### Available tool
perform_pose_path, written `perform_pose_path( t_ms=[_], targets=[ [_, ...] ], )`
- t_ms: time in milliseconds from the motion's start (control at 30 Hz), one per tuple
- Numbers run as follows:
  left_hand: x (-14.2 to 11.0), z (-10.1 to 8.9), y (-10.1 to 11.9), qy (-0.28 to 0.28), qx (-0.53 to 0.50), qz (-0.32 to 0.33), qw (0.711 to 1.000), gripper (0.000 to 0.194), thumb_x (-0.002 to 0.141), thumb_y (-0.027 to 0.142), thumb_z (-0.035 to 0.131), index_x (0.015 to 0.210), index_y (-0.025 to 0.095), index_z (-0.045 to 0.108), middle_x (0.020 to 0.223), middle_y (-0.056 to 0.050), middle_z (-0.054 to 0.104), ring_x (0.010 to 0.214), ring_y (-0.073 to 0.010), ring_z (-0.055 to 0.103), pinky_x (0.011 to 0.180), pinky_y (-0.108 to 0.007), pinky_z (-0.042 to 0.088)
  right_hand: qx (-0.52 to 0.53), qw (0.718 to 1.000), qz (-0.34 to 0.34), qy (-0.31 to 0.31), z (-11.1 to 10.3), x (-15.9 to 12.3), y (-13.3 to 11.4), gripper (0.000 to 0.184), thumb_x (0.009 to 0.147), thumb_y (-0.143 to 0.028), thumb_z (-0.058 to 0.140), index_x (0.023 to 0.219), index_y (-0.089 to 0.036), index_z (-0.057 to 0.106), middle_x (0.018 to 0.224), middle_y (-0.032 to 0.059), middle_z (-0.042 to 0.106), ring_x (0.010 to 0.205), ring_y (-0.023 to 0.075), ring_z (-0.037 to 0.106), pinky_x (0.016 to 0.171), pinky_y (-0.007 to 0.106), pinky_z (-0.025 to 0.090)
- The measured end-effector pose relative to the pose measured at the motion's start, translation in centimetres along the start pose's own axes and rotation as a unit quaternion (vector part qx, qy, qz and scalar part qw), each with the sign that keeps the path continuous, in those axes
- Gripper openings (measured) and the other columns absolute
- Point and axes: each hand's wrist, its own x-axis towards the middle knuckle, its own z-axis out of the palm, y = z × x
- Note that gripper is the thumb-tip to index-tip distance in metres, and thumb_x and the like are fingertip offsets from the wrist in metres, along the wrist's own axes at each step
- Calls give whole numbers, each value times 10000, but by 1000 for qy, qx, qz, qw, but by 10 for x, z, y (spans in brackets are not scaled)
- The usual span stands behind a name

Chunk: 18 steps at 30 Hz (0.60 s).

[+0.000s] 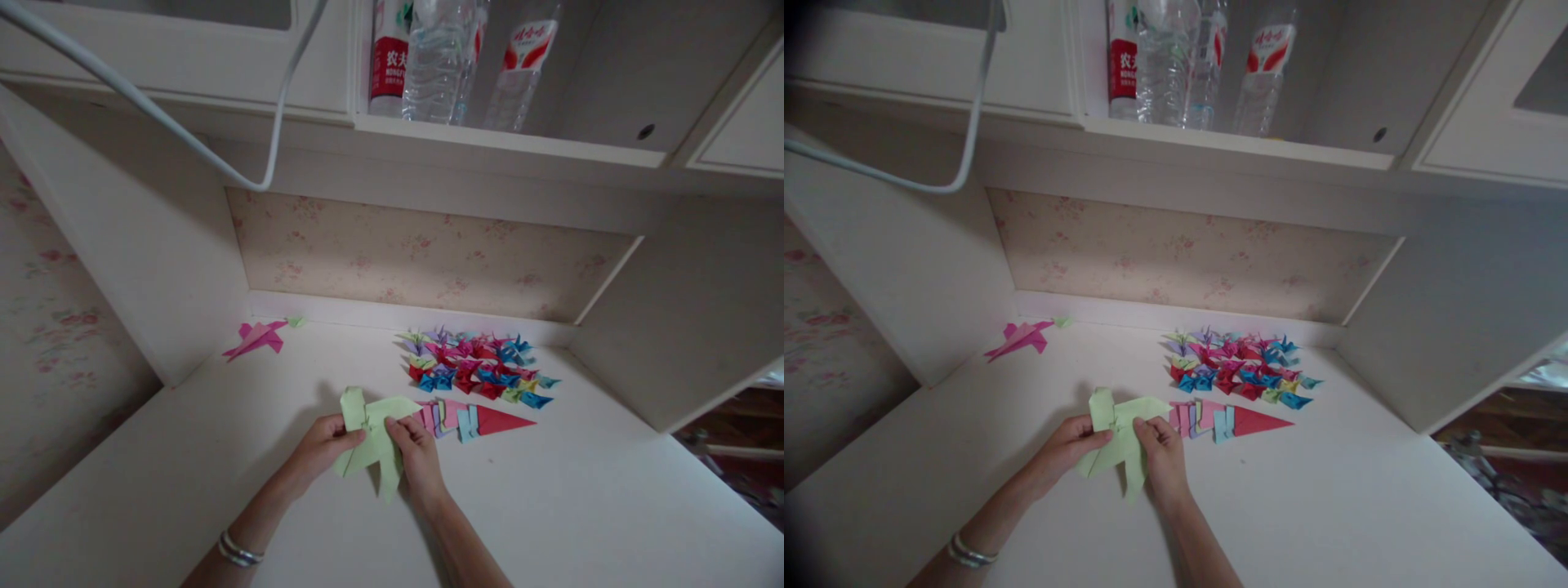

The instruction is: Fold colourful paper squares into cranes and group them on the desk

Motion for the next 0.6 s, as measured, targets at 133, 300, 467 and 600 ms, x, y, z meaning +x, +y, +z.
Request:
perform_pose_path(
  t_ms=[133, 300, 467, 600],
  targets=[
    [0, 0, 0, 2, -4, -5, 1000, 375, 657, 392, 774, 920, 126, 748, 835, -69, 736, 792, -232, 636, 724, -294, 460, 20, 1000, -2, 1, -1, 0, 2, 325, 656, -460, 766, 683, -158, 648, 574, -20, 574, 511, 108, 444, 474, 233, 326],
    [-1, 1, 1, -1, -9, -17, 1000, 385, 651, 401, 778, 914, 121, 749, 833, -75, 733, 766, -225, 635, 699, -288, 460, 14, 1000, 4, -7, -1, -1, 0, 298, 695, -427, 752, 686, -156, 629, 590, -23, 569, 521, 103, 447, 492, 231, 336],
    [-2, 2, 3, -7, -22, -13, 1000, 388, 639, 393, 791, 915, 124, 749, 828, -74, 732, 773, -225, 637, 718, -291, 465, 45, 999, 13, -7, 0, 0, 1, 272, 723, -387, 743, 660, -157, 614, 582, -29, 563, 523, 100, 462, 507, 229, 346],
    [-2, 1, 1, -24, -29, 0, 999, 383, 662, 385, 778, 946, 129, 745, 840, -74, 732, 802, -235, 641, 737, -296, 471, 81, 996, 32, -17, 0, 0, 4, 269, 716, -387, 751, 661, -156, 623, 585, -22, 590, 521, 110, 494, 511, 235, 367]
  ],
)
